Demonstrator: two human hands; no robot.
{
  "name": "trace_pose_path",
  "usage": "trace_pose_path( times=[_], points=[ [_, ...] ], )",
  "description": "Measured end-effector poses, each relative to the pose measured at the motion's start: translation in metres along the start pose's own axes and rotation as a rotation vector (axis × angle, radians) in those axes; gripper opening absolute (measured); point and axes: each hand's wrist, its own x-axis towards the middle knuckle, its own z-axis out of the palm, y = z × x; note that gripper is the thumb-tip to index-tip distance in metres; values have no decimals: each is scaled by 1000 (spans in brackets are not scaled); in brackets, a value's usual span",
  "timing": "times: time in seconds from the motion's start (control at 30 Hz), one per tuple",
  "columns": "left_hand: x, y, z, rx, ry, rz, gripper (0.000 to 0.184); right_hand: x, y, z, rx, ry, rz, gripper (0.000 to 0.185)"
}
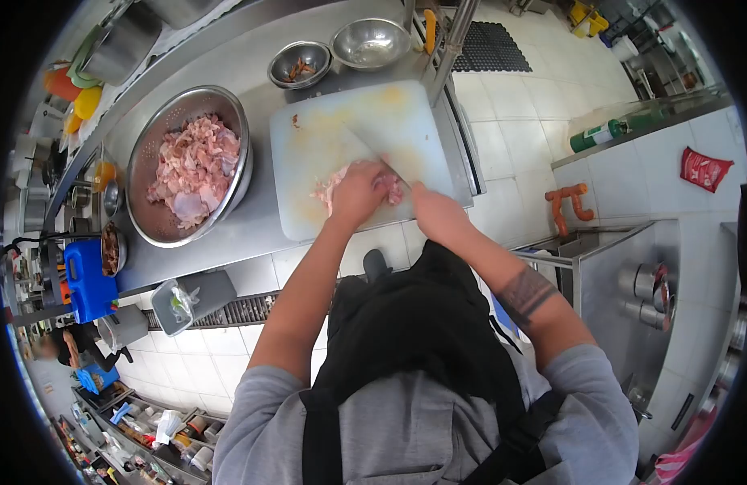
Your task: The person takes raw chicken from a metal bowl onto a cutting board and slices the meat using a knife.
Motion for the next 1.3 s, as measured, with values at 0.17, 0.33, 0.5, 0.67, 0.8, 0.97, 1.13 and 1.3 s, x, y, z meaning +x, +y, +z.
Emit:
trace_pose_path(
  times=[0.17, 0.33, 0.5, 0.67, 0.8, 0.97, 1.13, 1.3],
  points=[
    [-8, 2, 6, -85, 135, -34, 19, -69, 19, -29, -92, -146, 110, 21],
    [-5, 3, 11, -34, 132, -75, 19, -82, 1, -54, -130, -170, 93, 20],
    [-3, 0, 15, 10, 98, -56, 21, -68, -6, -50, -113, -202, 111, 20],
    [-2, -3, 14, 12, 93, -64, 23, 13, -1, -2, -15, -92, -4, 19],
    [-3, 0, 10, 54, 76, -122, 25, 7, 10, 3, 39, -68, -45, 18],
    [-7, -7, 14, -5, 162, -62, 23, -78, 36, -22, -14, -200, 111, 18],
    [-10, -5, 11, -51, 234, 17, 22, -87, 27, -46, -48, -174, 90, 18],
    [-8, -8, 16, -5, 241, 68, 19, -82, 5, -53, -50, -194, 100, 17]
  ],
)
